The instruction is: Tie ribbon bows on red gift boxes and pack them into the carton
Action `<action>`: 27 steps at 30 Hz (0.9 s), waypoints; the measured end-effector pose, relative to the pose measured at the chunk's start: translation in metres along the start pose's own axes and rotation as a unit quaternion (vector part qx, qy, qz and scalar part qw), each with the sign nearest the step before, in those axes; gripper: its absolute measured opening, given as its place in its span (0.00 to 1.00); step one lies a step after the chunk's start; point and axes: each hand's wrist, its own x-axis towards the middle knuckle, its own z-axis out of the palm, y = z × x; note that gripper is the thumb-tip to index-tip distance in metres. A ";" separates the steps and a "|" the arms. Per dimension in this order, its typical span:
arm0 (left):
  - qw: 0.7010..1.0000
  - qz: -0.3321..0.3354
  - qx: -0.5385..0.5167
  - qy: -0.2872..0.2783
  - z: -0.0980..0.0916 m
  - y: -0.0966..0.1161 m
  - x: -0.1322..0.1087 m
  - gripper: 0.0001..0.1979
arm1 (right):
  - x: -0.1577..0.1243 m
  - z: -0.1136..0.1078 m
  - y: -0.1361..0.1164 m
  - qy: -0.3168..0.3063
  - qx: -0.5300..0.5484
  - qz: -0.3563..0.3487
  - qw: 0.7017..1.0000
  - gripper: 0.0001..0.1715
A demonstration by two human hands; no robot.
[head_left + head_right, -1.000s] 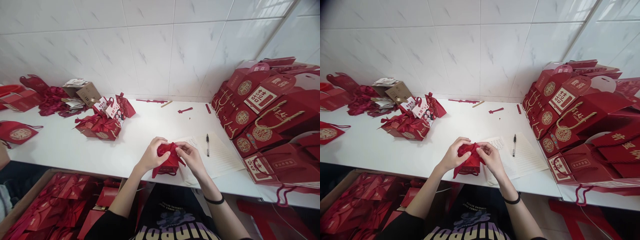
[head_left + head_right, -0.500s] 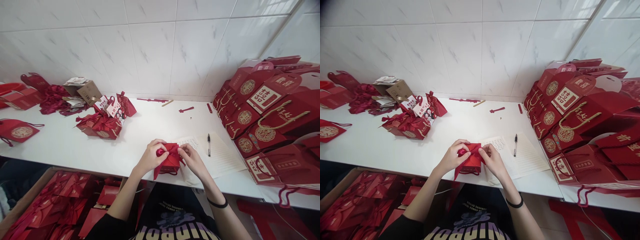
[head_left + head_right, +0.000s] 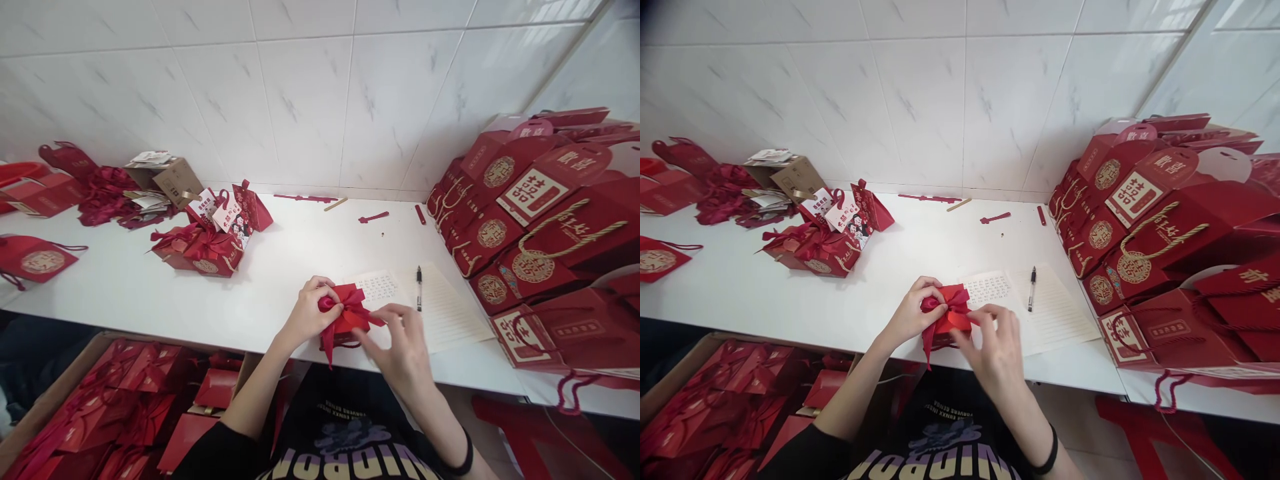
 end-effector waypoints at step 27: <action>0.999 -0.049 -0.019 -0.010 0.005 -0.001 -0.001 0.01 | -0.002 0.040 -0.022 -0.004 0.143 -0.131 0.981 0.07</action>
